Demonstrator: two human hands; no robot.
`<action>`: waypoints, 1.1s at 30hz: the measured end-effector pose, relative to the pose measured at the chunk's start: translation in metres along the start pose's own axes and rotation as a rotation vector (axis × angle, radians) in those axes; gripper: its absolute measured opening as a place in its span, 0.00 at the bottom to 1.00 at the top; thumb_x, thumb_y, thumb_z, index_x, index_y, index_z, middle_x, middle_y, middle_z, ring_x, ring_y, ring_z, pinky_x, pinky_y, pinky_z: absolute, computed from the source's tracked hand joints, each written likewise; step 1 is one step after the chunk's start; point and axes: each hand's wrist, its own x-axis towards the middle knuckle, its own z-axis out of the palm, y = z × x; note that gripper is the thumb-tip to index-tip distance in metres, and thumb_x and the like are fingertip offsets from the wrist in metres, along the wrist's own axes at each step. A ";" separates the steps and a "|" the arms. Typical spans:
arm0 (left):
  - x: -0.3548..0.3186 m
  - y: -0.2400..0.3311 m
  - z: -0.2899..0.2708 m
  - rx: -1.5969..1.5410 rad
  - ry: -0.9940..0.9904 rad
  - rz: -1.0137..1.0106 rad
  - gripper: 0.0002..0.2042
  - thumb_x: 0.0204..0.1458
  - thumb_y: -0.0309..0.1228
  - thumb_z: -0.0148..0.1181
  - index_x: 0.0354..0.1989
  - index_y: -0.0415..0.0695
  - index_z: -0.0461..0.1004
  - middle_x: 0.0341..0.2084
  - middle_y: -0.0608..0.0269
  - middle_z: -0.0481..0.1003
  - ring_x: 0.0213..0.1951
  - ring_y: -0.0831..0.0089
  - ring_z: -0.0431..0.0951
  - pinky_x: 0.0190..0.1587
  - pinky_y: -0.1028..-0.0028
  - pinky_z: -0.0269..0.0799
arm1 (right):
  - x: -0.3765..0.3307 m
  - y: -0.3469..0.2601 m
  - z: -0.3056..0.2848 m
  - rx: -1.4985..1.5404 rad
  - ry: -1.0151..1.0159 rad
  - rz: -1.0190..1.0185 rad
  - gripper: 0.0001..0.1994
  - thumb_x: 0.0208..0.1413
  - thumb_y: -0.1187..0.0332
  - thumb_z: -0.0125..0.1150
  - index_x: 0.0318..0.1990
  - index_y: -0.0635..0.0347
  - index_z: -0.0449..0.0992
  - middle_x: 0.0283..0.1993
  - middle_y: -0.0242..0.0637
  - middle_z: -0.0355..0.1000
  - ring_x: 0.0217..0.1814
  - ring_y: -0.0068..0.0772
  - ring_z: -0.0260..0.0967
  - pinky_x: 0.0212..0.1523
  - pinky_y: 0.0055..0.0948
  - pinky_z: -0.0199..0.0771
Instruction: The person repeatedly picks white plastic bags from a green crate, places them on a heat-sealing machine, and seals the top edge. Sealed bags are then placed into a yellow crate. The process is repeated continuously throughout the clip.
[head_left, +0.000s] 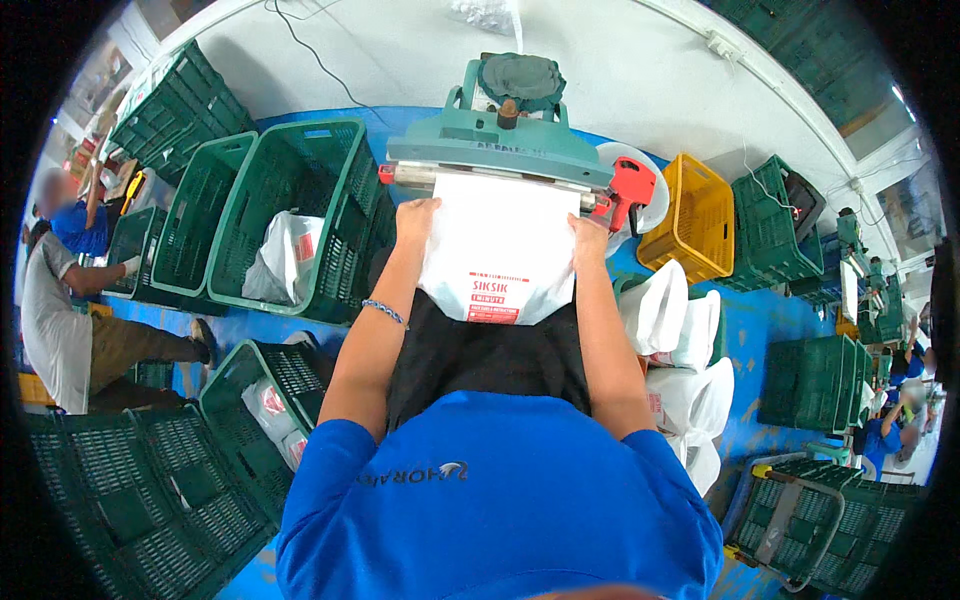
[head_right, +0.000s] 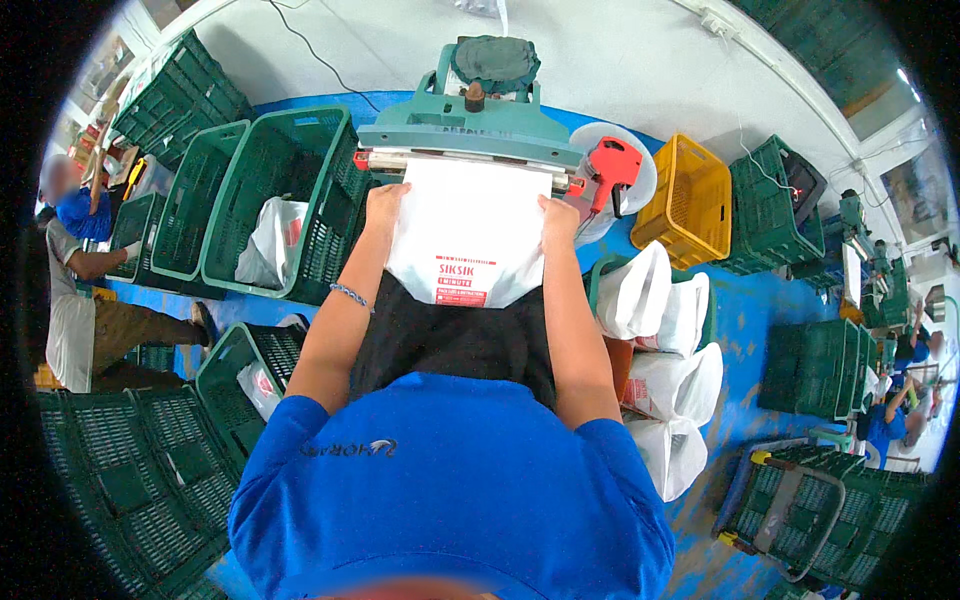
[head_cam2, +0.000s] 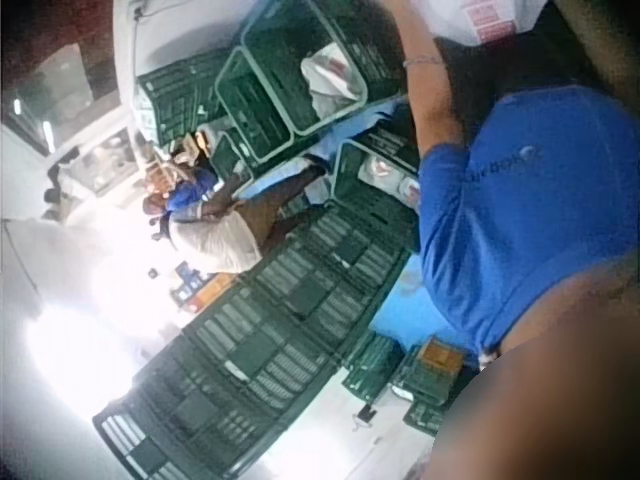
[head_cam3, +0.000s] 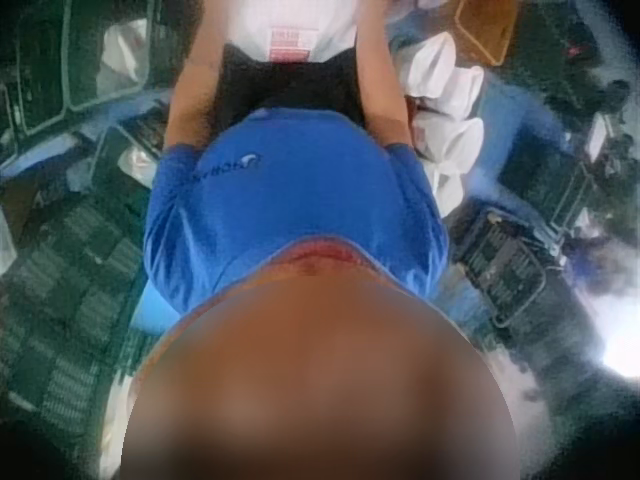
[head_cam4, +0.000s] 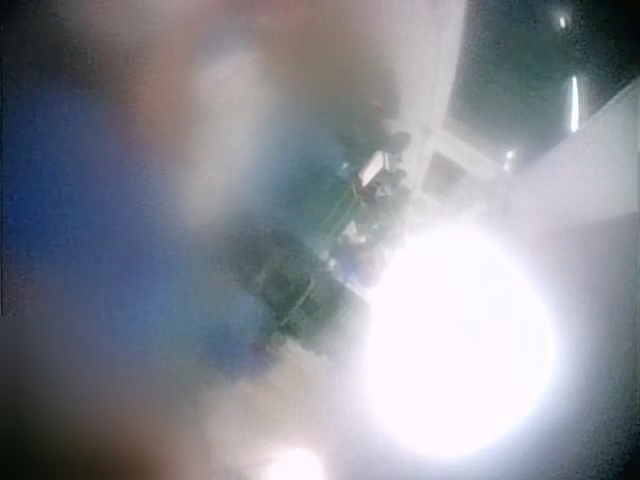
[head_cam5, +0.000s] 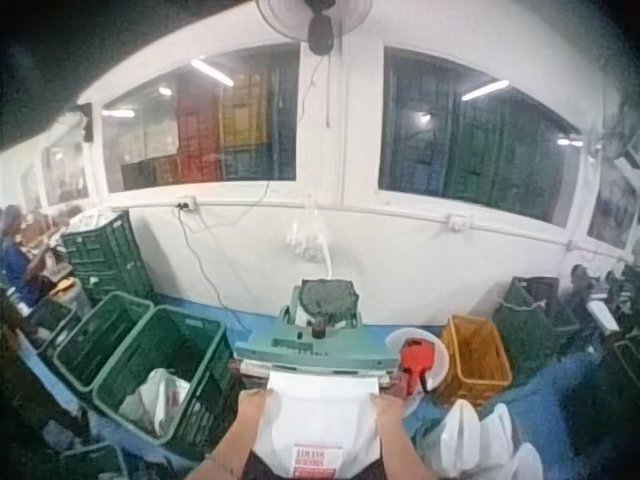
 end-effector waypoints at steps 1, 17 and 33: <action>-0.002 -0.004 0.000 -0.046 -0.004 -0.073 0.09 0.44 0.28 0.62 0.29 0.33 0.78 0.21 0.63 0.76 0.21 0.78 0.71 0.26 0.77 0.65 | -0.001 0.003 -0.002 -0.011 0.004 0.016 0.10 0.42 0.68 0.66 0.24 0.68 0.77 0.20 0.33 0.70 0.23 0.26 0.63 0.28 0.31 0.62; 0.050 0.014 0.005 -0.196 -0.083 -0.097 0.08 0.45 0.28 0.60 0.29 0.34 0.76 0.26 0.61 0.75 0.26 0.73 0.74 0.31 0.75 0.68 | 0.038 -0.002 0.020 0.174 -0.053 0.025 0.11 0.45 0.69 0.63 0.34 0.69 0.79 0.33 0.36 0.74 0.36 0.28 0.68 0.43 0.28 0.64; 0.001 0.026 -0.037 0.011 -0.531 -0.309 0.09 0.51 0.28 0.59 0.38 0.37 0.74 0.32 0.68 0.75 0.35 0.82 0.71 0.40 0.79 0.67 | -0.055 -0.044 0.005 -0.016 -0.162 0.392 0.08 0.54 0.66 0.58 0.29 0.62 0.72 0.29 0.24 0.68 0.32 0.16 0.59 0.35 0.19 0.58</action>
